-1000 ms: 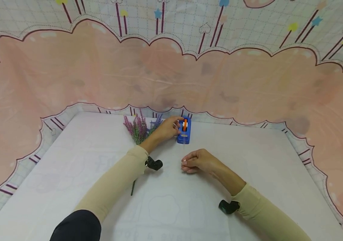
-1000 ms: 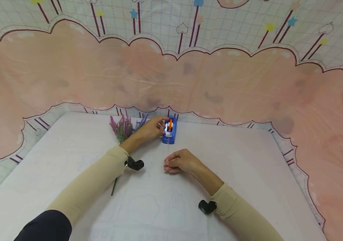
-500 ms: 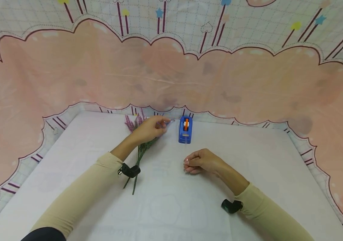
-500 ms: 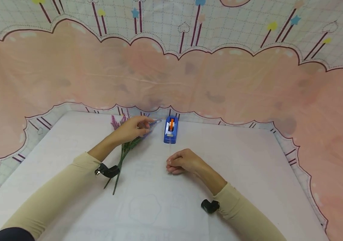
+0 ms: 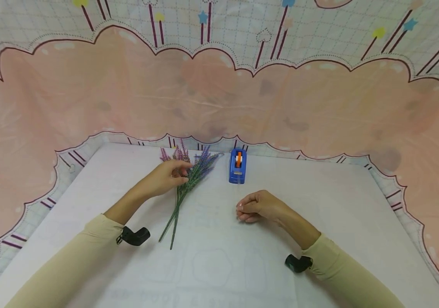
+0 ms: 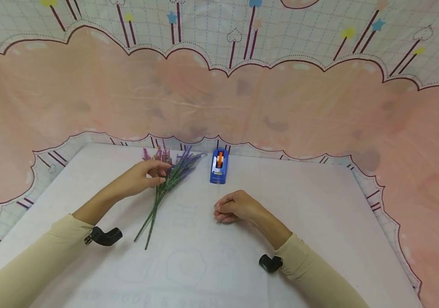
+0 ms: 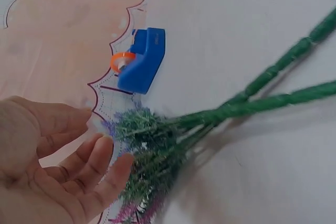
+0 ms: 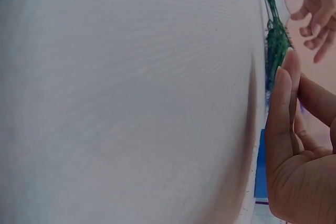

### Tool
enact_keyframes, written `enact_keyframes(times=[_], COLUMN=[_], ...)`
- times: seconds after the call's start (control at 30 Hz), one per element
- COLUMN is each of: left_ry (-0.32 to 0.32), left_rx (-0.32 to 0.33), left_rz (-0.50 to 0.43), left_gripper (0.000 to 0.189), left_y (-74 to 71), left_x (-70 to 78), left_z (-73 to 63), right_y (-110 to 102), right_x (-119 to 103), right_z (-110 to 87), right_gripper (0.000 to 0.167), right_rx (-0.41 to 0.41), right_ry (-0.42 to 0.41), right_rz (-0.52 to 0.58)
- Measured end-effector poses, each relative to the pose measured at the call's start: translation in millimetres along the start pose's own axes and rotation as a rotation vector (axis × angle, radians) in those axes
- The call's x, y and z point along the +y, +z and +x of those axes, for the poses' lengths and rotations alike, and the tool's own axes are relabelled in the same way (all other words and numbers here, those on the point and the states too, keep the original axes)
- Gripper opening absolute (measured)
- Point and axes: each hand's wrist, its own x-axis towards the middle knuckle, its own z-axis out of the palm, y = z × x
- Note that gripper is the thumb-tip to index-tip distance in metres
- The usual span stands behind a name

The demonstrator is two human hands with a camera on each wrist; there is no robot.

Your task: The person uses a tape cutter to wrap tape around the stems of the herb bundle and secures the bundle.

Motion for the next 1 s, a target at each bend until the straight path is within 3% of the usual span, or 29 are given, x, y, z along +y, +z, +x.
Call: enact_keyframes(times=[0.23,0.5,0.73,1.0], left_ry=[-0.070,-0.122,-0.125,-0.115], left_rx=[-0.110,-0.173,-0.221,-0.217], left_rz=[-0.035,-0.124,-0.267,-0.259], left_gripper=[0.051,0.052,0.048,0.045], left_y=[-4.3,-2.2,8.1,25.5], left_x=[-11.5,-25.3,-33.8,-36.4], left_z=[-25.7,-47.7,-52.9,-51.7], right_y=[0.0,0.0,-0.7,-0.3], right_x=[1.4,1.9,1.9,1.7], right_z=[-0.6,-0.3,-0.7,0.6], right_gripper=[0.017,0.018,0.018,0.018], right_rx=[-0.008,-0.005,-0.005,-0.016], right_ry=[-0.013,-0.010,-0.016,-0.013], right_rz=[-0.009,-0.013,-0.019,-0.009])
